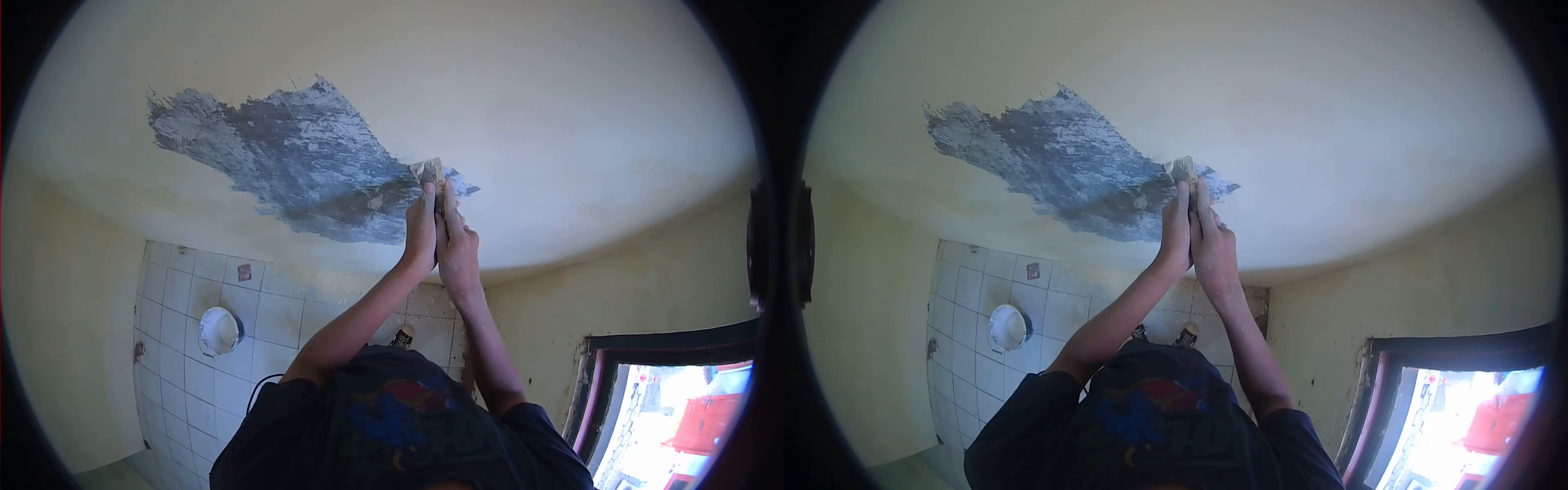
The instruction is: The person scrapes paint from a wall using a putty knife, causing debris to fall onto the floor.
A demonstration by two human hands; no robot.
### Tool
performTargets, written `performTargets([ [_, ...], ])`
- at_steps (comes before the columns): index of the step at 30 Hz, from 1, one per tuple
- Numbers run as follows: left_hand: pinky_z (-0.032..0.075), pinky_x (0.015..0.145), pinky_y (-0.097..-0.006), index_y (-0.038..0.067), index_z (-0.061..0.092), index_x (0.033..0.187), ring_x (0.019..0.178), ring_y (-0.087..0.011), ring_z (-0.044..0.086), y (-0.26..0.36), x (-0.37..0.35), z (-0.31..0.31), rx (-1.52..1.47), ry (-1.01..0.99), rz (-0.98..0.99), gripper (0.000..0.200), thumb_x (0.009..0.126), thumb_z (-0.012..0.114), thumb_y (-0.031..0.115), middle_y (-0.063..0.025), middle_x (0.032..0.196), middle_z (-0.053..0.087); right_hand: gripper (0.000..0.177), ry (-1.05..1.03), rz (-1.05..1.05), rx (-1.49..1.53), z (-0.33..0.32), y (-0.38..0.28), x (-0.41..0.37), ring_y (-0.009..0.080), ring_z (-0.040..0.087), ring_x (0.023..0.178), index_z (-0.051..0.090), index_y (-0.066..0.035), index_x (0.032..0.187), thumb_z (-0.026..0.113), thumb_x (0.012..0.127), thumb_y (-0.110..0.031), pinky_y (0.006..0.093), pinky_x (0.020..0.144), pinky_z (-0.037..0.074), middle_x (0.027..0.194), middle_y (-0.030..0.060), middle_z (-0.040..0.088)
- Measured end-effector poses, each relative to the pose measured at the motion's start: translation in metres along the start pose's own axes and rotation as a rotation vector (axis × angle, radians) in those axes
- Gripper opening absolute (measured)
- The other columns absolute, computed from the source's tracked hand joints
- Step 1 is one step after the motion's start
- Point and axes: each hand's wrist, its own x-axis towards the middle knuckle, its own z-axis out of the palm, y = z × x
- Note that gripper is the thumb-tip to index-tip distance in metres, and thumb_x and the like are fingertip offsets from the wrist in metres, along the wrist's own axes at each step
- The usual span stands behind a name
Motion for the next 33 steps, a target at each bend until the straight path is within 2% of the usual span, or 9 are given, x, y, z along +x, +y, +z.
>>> performTargets([
  [6, 0.053, 0.066, -0.0331, 0.004, 0.052, 0.102, 0.071, -0.0172, 0.060, -0.006, 0.002, 0.005, -0.071, -0.028, -0.083, 0.047, 0.099, 0.042, 0.049, -0.0073, 0.081, 0.057, 0.055, 0.021, 0.006, -0.016, -0.014, -0.004, -0.004, 0.0347, 0.067, 0.069, 0.037, -0.014, 0.145, 0.053, 0.093, -0.007, 0.0400, 0.059, 0.051, 0.086, 0.0255, 0.064],
  [8, 0.053, 0.066, -0.0331, 0.003, 0.053, 0.102, 0.072, -0.0176, 0.061, -0.008, 0.005, -0.001, -0.051, -0.089, -0.047, 0.046, 0.099, 0.041, 0.047, -0.0075, 0.082, 0.058, 0.053, 0.054, 0.017, -0.027, -0.012, -0.002, -0.003, 0.0262, 0.067, 0.066, 0.040, -0.014, 0.144, 0.053, 0.094, -0.004, 0.0335, 0.061, 0.051, 0.078, 0.0225, 0.064],
  [13, 0.053, 0.066, -0.0316, 0.003, 0.054, 0.098, 0.071, -0.0167, 0.061, 0.004, 0.004, 0.012, -0.023, -0.079, -0.041, 0.046, 0.100, 0.041, 0.047, -0.0074, 0.080, 0.059, 0.052, 0.092, -0.082, -0.046, -0.016, -0.003, 0.002, 0.0276, 0.065, 0.061, 0.040, -0.013, 0.143, 0.053, 0.094, -0.005, 0.0347, 0.057, 0.049, 0.080, 0.0248, 0.062],
  [16, 0.053, 0.066, -0.0313, 0.003, 0.053, 0.096, 0.071, -0.0171, 0.062, 0.006, 0.004, 0.013, -0.034, -0.119, -0.033, 0.045, 0.101, 0.040, 0.045, -0.0072, 0.080, 0.059, 0.051, 0.042, -0.009, -0.054, -0.022, -0.004, 0.004, 0.0315, 0.064, 0.061, 0.040, -0.012, 0.143, 0.053, 0.094, -0.005, 0.0364, 0.056, 0.048, 0.084, 0.0238, 0.062],
  [18, 0.053, 0.067, -0.0316, 0.002, 0.053, 0.098, 0.072, -0.0181, 0.063, 0.006, -0.004, 0.017, -0.068, -0.080, -0.099, 0.043, 0.101, 0.039, 0.043, -0.0074, 0.081, 0.059, 0.050, 0.082, -0.112, -0.138, -0.024, -0.001, -0.005, 0.0310, 0.065, 0.061, 0.042, -0.011, 0.142, 0.053, 0.093, -0.005, 0.0360, 0.057, 0.049, 0.085, 0.0234, 0.063],
  [22, 0.054, 0.066, -0.0319, 0.002, 0.053, 0.099, 0.072, -0.0183, 0.063, -0.005, -0.005, 0.013, -0.110, -0.122, -0.102, 0.041, 0.102, 0.038, 0.041, -0.0078, 0.081, 0.059, 0.051, 0.022, -0.002, -0.155, -0.030, -0.007, -0.010, 0.0302, 0.066, 0.062, 0.042, -0.012, 0.142, 0.055, 0.093, -0.005, 0.0349, 0.059, 0.050, 0.087, 0.0235, 0.063],
  [28, 0.052, 0.065, -0.0312, 0.003, 0.054, 0.095, 0.070, -0.0171, 0.060, 0.006, -0.001, 0.022, -0.132, -0.038, -0.086, 0.042, 0.102, 0.040, 0.042, -0.0078, 0.080, 0.058, 0.053, 0.055, -0.130, -0.034, -0.030, -0.011, 0.003, 0.0364, 0.067, 0.073, 0.042, -0.016, 0.142, 0.055, 0.092, -0.007, 0.0403, 0.061, 0.052, 0.098, 0.0261, 0.065],
  [30, 0.051, 0.065, -0.0311, 0.003, 0.055, 0.099, 0.069, -0.0166, 0.059, 0.017, 0.007, 0.011, -0.084, -0.046, 0.104, 0.043, 0.101, 0.042, 0.043, -0.0072, 0.080, 0.057, 0.053, 0.017, -0.110, -0.141, -0.017, -0.018, 0.017, 0.0355, 0.068, 0.077, 0.043, -0.015, 0.142, 0.055, 0.091, -0.006, 0.0392, 0.063, 0.053, 0.101, 0.0258, 0.065],
  [33, 0.053, 0.066, -0.0311, 0.002, 0.054, 0.098, 0.071, -0.0168, 0.060, 0.023, -0.007, 0.022, -0.081, -0.053, 0.009, 0.043, 0.100, 0.043, 0.043, -0.0074, 0.080, 0.058, 0.053, 0.050, -0.182, -0.121, -0.031, -0.021, 0.002, 0.0359, 0.067, 0.077, 0.043, -0.013, 0.142, 0.055, 0.091, -0.005, 0.0388, 0.063, 0.053, 0.105, 0.0259, 0.064],
])
